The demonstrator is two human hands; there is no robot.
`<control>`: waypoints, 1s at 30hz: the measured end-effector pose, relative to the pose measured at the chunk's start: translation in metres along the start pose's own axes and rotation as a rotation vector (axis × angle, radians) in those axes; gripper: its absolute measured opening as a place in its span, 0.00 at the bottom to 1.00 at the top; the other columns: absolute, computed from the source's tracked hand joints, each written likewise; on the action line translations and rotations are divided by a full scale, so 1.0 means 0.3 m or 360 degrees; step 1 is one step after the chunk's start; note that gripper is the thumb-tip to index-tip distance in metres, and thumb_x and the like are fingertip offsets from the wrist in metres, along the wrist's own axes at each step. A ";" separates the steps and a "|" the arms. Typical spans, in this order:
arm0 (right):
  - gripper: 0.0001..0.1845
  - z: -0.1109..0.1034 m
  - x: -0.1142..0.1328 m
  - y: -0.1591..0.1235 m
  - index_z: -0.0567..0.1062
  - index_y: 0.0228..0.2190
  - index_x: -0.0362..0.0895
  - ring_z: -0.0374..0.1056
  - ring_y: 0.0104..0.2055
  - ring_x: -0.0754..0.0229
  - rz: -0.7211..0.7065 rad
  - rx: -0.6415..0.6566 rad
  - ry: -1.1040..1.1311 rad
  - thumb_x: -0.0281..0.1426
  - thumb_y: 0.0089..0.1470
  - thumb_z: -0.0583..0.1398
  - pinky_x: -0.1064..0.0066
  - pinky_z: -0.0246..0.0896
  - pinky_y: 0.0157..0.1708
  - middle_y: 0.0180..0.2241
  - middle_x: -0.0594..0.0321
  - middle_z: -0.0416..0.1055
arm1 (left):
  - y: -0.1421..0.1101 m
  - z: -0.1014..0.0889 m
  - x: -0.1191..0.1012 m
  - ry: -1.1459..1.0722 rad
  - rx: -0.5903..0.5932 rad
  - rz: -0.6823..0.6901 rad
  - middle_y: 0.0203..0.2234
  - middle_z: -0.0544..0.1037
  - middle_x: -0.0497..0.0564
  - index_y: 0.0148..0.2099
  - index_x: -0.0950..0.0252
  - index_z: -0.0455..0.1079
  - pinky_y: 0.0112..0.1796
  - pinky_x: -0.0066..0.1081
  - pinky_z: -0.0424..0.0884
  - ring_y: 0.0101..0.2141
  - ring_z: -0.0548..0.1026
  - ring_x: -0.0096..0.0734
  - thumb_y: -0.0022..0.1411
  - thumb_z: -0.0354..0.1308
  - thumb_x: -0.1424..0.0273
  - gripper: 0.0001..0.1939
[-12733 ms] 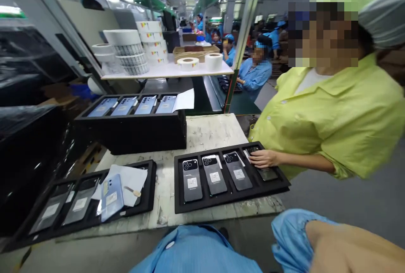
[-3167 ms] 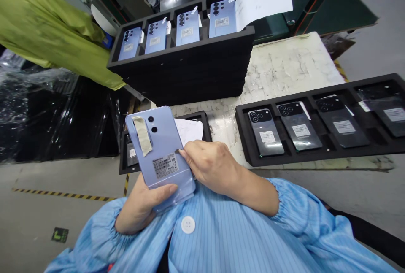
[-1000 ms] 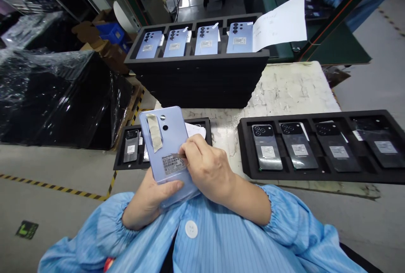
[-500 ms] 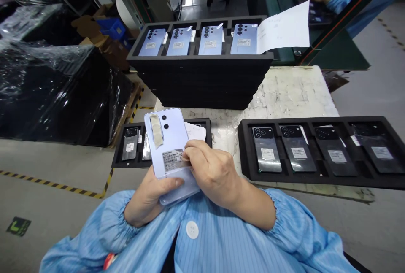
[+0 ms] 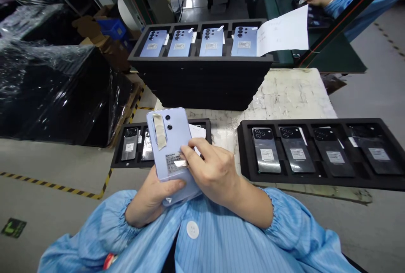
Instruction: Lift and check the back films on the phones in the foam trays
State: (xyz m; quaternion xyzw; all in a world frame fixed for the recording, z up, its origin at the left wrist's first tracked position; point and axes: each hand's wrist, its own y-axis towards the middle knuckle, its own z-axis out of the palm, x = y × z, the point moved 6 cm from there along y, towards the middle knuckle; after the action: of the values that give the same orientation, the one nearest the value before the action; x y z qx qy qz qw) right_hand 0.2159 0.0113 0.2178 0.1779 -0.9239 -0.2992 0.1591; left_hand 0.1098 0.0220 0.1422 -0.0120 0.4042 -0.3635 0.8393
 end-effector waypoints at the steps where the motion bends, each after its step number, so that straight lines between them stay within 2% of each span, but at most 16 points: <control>1: 0.09 0.001 0.001 0.001 0.76 0.37 0.38 0.69 0.32 0.67 0.0011 0.0008 -0.0002 0.25 0.58 0.55 0.77 0.67 0.30 0.36 0.57 0.73 | 0.000 0.000 0.000 0.0011 0.0005 -0.0003 0.39 0.77 0.53 0.55 0.66 0.65 0.40 0.29 0.71 0.38 0.75 0.33 0.49 0.66 0.75 0.30; 5: 0.10 0.012 0.008 0.000 0.75 0.32 0.38 0.68 0.31 0.67 0.0022 0.0062 -0.0003 0.23 0.58 0.54 0.77 0.65 0.29 0.34 0.58 0.72 | 0.000 0.005 -0.006 0.0047 0.0005 -0.0002 0.37 0.77 0.53 0.52 0.67 0.67 0.41 0.31 0.71 0.37 0.75 0.32 0.47 0.67 0.74 0.28; 11: 0.11 0.016 0.019 -0.006 0.71 0.28 0.39 0.63 0.25 0.69 0.0001 0.0071 -0.0113 0.20 0.57 0.50 0.77 0.58 0.23 0.33 0.60 0.71 | 0.001 -0.001 0.001 0.0060 -0.0122 -0.0097 0.35 0.76 0.53 0.44 0.70 0.67 0.39 0.31 0.69 0.36 0.73 0.32 0.44 0.67 0.76 0.23; 15: 0.11 0.009 0.027 -0.011 0.69 0.28 0.38 0.66 0.27 0.68 -0.0027 0.0085 -0.0010 0.19 0.56 0.49 0.77 0.59 0.23 0.34 0.57 0.71 | 0.004 -0.013 0.009 0.0018 -0.0225 -0.0189 0.31 0.76 0.52 0.40 0.71 0.67 0.35 0.29 0.68 0.33 0.73 0.31 0.41 0.66 0.78 0.21; 20: 0.07 0.010 0.024 -0.016 0.68 0.30 0.38 0.69 0.31 0.66 -0.0006 0.0162 0.0168 0.18 0.55 0.52 0.77 0.64 0.26 0.35 0.57 0.70 | 0.009 -0.012 0.012 -0.0030 -0.0223 -0.0201 0.31 0.75 0.52 0.41 0.71 0.66 0.35 0.30 0.68 0.33 0.72 0.32 0.40 0.67 0.77 0.23; 23: 0.02 0.016 0.016 -0.017 0.69 0.31 0.38 0.68 0.30 0.65 0.0012 0.0152 0.0180 0.24 0.56 0.56 0.75 0.64 0.26 0.35 0.57 0.70 | 0.010 -0.013 0.014 0.0001 -0.0203 -0.0168 0.31 0.75 0.51 0.42 0.71 0.67 0.35 0.28 0.68 0.33 0.72 0.29 0.41 0.67 0.77 0.23; 25: 0.03 0.023 0.007 -0.018 0.68 0.31 0.38 0.68 0.31 0.64 0.0048 0.0146 0.0222 0.26 0.56 0.57 0.74 0.65 0.27 0.34 0.57 0.70 | 0.010 -0.012 0.014 0.0022 -0.0176 -0.0143 0.32 0.75 0.51 0.43 0.71 0.67 0.36 0.28 0.69 0.33 0.72 0.28 0.43 0.67 0.77 0.22; 28: 0.01 0.031 -0.004 -0.017 0.68 0.33 0.39 0.67 0.30 0.65 0.0110 0.0156 0.0329 0.24 0.56 0.56 0.75 0.63 0.27 0.30 0.60 0.69 | 0.010 -0.008 0.013 0.0011 -0.0129 -0.0132 0.33 0.76 0.52 0.44 0.71 0.67 0.36 0.29 0.69 0.34 0.73 0.29 0.44 0.67 0.77 0.23; 30: 0.04 0.029 -0.007 -0.016 0.69 0.36 0.38 0.66 0.29 0.66 0.0129 0.0156 0.0353 0.23 0.56 0.56 0.75 0.63 0.26 0.29 0.62 0.69 | 0.010 -0.006 0.014 -0.0005 -0.0120 -0.0147 0.33 0.76 0.53 0.44 0.71 0.66 0.37 0.29 0.69 0.34 0.73 0.30 0.43 0.68 0.76 0.24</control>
State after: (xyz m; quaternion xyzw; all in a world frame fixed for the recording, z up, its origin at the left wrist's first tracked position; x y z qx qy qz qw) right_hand 0.2154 0.0130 0.2078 0.1798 -0.9205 -0.2255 0.2634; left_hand 0.1121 0.0222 0.1372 -0.0628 0.4154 -0.3862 0.8212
